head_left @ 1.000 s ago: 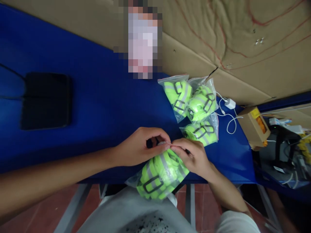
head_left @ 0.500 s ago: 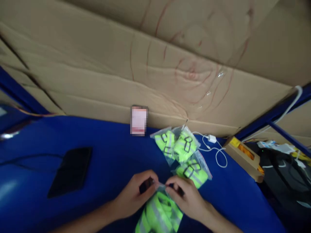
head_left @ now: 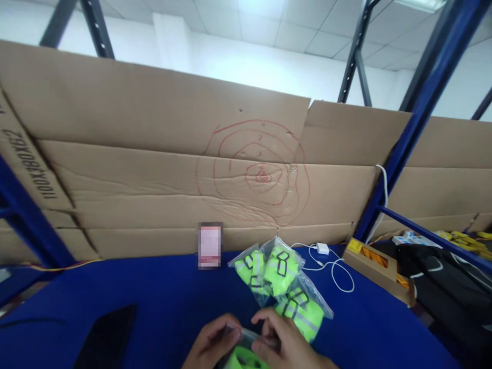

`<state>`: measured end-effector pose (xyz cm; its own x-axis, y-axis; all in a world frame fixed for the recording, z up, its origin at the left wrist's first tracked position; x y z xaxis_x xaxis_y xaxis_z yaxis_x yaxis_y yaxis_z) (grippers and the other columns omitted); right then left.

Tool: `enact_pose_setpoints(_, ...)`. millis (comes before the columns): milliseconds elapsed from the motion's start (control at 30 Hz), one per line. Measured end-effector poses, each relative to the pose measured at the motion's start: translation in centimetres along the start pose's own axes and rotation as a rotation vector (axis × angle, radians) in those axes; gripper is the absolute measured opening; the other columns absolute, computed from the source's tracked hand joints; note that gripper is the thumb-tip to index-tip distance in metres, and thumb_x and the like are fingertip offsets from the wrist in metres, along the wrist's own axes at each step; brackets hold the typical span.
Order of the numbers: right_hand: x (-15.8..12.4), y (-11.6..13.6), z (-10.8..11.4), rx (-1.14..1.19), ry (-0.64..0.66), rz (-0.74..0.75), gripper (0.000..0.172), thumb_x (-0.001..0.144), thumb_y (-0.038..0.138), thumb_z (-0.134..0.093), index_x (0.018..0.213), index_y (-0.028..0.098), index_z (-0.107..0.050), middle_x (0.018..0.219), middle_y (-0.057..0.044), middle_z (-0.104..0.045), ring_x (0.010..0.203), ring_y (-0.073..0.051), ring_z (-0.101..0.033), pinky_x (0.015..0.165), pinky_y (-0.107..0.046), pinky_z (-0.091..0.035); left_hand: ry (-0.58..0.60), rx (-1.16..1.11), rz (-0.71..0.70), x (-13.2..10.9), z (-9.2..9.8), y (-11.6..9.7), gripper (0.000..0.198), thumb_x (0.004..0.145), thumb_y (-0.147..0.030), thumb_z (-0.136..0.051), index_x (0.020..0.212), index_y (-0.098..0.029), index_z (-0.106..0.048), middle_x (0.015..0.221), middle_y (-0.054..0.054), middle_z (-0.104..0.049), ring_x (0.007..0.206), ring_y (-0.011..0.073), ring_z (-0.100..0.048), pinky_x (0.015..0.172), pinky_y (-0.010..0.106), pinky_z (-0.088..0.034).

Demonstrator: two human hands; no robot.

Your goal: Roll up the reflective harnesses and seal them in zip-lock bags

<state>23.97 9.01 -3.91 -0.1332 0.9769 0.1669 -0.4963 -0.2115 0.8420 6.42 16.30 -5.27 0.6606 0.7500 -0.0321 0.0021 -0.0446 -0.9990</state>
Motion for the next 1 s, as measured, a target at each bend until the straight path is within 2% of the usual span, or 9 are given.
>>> enact_pose_setpoints(167, 0.7, -0.2, 0.0, 0.499, -0.033, -0.127, 0.057, 0.081, 0.065, -0.073, 0.116, 0.023, -0.058, 0.088, 0.0, -0.06, 0.056, -0.01, -0.054, 0.048, -0.025, -0.049, -0.18, -0.296, 0.071, -0.3, -0.2, -1.3, 0.041, 0.086, -0.057, -0.073, 0.085, -0.018, -0.063, 0.074, -0.001, -0.063, 0.068, 0.0148, -0.057, 0.066, 0.025, -0.047)
enact_pose_setpoints(267, 0.7, 1.0, -0.4, 0.629, 0.068, -0.042, 0.067, 0.071, 0.059, -0.085, 0.125, 0.026, -0.06, 0.104, -0.004, -0.07, 0.087, -0.022, -0.072, 0.07, -0.036, -0.062, -0.327, -0.393, 0.009, -0.7, -0.6, -3.0, 0.038, 0.082, -0.053, -0.079, 0.091, -0.019, -0.064, 0.079, -0.001, -0.066, 0.07, 0.0146, -0.06, 0.067, 0.025, -0.05)
enact_pose_setpoints(333, 0.5, 1.7, -0.1, 0.607, 0.051, 0.017, 0.062, 0.071, 0.053, -0.087, 0.124, 0.027, -0.066, 0.112, -0.006, -0.074, 0.104, -0.028, -0.073, 0.089, -0.044, -0.062, -0.377, -0.387, -0.079, -0.8, -1.1, -4.5, 0.037, 0.082, -0.049, -0.081, 0.096, -0.018, -0.066, 0.088, 0.001, -0.069, 0.079, 0.0151, -0.064, 0.073, 0.024, -0.052)
enact_pose_setpoints(433, 0.4, 1.4, 2.7, 0.585, -0.17, 0.004, 0.062, 0.074, 0.053, -0.084, 0.128, 0.03, -0.065, 0.127, -0.009, -0.072, 0.118, -0.031, -0.069, 0.103, -0.046, -0.056, -0.334, -0.296, -0.238, -0.6, -2.2, -6.8, 0.042, 0.091, -0.053, -0.07, 0.113, -0.017, -0.067, 0.106, 0.008, -0.072, 0.097, 0.0195, -0.068, 0.088, 0.028, -0.054)
enact_pose_setpoints(533, 0.6, -0.1, 8.1, 0.554, -0.482, -0.023, 0.068, 0.083, 0.057, -0.074, 0.142, 0.031, -0.053, 0.141, -0.009, -0.064, 0.125, -0.028, -0.065, 0.106, -0.044, -0.054, -0.215, -0.08, -0.39, -0.8, -3.0, -7.7, 0.048, 0.099, -0.052, -0.057, 0.137, -0.021, -0.055, 0.124, 0.013, -0.067, 0.105, 0.0237, -0.069, 0.09, 0.036, -0.057)
enact_pose_setpoints(733, 1.2, -6.0, 18.6, 0.352, -0.889, -0.083, 0.061, 0.082, 0.062, -0.068, 0.13, 0.025, -0.059, 0.123, -0.007, -0.071, 0.108, -0.026, -0.069, 0.093, -0.04, -0.057, 0.11, 0.871, -0.628, -2.3, -5.6, -3.7, 0.048, 0.1, -0.027, -0.057, 0.147, -0.027, -0.048, 0.144, 0.013, -0.058, 0.133, 0.0275, -0.057, 0.114, 0.048, -0.046)
enact_pose_setpoints(800, 1.2, -8.4, 19.9, 0.252, -0.952, -0.13, 0.061, 0.08, 0.065, -0.068, 0.121, 0.021, -0.063, 0.114, -0.009, -0.072, 0.105, -0.027, -0.068, 0.091, -0.042, -0.057, 0.191, 1.015, -0.659, -2.5, -6.1, -2.4, 0.047, 0.099, -0.022, -0.057, 0.145, -0.027, -0.051, 0.142, 0.012, -0.06, 0.132, 0.0268, -0.058, 0.114, 0.047, -0.046)
enact_pose_setpoints(900, 1.0, -11.4, 20.3, 0.115, -1.0, -0.192, 0.064, 0.077, 0.07, -0.067, 0.112, 0.017, -0.064, 0.104, -0.011, -0.072, 0.098, -0.029, -0.067, 0.089, -0.045, -0.055, 0.185, 0.981, -0.655, -2.3, -5.9, -2.0, 0.04, 0.098, -0.019, -0.056, 0.137, -0.026, -0.055, 0.133, 0.008, -0.065, 0.122, 0.0216, -0.064, 0.108, 0.037, -0.051)
enact_pose_setpoints(1000, 0.5, -12.6, 20.6, -0.001, -1.041, -0.195, 0.077, 0.076, 0.07, -0.068, 0.13, 0.016, -0.056, 0.114, -0.014, -0.07, 0.1, -0.029, -0.066, 0.09, -0.044, -0.053, 0.094, 0.879, -0.663, -2.4, -5.4, -2.4, 0.028, 0.099, -0.019, -0.053, 0.125, -0.023, -0.06, 0.12, 0.006, -0.069, 0.11, 0.0163, -0.067, 0.098, 0.028, -0.054)
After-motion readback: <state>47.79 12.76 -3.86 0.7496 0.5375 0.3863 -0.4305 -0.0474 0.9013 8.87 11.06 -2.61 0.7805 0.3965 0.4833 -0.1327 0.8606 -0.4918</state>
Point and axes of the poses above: each hand's wrist, its own x-axis towards the middle knuckle, its own z-axis out of the back of the hand, y = z × x, the point moved 5 cm from there along x, towards the middle knuckle
